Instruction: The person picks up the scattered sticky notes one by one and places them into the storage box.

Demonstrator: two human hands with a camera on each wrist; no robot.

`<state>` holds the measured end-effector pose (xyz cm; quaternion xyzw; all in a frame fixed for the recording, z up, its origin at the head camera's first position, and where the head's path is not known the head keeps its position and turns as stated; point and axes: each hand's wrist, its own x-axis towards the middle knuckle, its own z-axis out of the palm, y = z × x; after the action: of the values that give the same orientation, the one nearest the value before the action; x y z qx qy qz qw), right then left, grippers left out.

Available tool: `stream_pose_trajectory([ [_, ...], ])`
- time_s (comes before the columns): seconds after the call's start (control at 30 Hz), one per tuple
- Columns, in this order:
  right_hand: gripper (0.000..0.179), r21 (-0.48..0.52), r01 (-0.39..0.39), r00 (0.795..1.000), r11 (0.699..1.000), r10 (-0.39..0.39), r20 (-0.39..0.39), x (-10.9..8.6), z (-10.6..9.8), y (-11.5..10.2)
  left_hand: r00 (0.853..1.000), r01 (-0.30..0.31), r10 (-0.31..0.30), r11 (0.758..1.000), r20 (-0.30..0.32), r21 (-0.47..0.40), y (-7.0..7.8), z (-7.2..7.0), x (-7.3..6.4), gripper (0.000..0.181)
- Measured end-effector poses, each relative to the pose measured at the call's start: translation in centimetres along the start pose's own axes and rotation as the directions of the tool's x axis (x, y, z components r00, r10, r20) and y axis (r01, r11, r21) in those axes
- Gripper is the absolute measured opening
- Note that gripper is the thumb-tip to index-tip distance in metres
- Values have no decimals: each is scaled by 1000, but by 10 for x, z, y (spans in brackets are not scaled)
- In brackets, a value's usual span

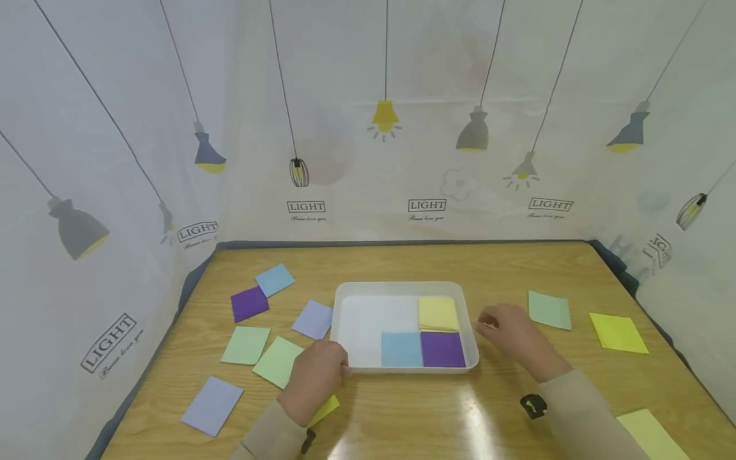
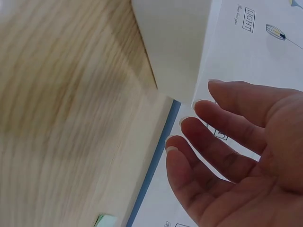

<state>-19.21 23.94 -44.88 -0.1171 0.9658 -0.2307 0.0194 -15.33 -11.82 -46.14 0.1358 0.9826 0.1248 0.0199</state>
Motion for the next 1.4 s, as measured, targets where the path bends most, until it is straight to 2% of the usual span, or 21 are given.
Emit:
stream_pose_trajectory([
  [0.2,21,-3,-10,1000,1000,10,-12,-12,-1,10,1000,-11,12,1000,-6,9,0,-1,-1,14],
  [0.43,27,20,-57,998,998,57,-9,-27,-2,19,1000,-14,14,1000,-1,5,-1,1,0,14],
  [0.87,22,16,-81,997,997,81,-10,-48,-4,46,1000,-19,19,999,-12,28,1,0,0,14],
  [1.4,33,41,-215,976,976,212,56,-83,-12,78,998,-50,50,999,-45,2,-2,2,-1,15],
])
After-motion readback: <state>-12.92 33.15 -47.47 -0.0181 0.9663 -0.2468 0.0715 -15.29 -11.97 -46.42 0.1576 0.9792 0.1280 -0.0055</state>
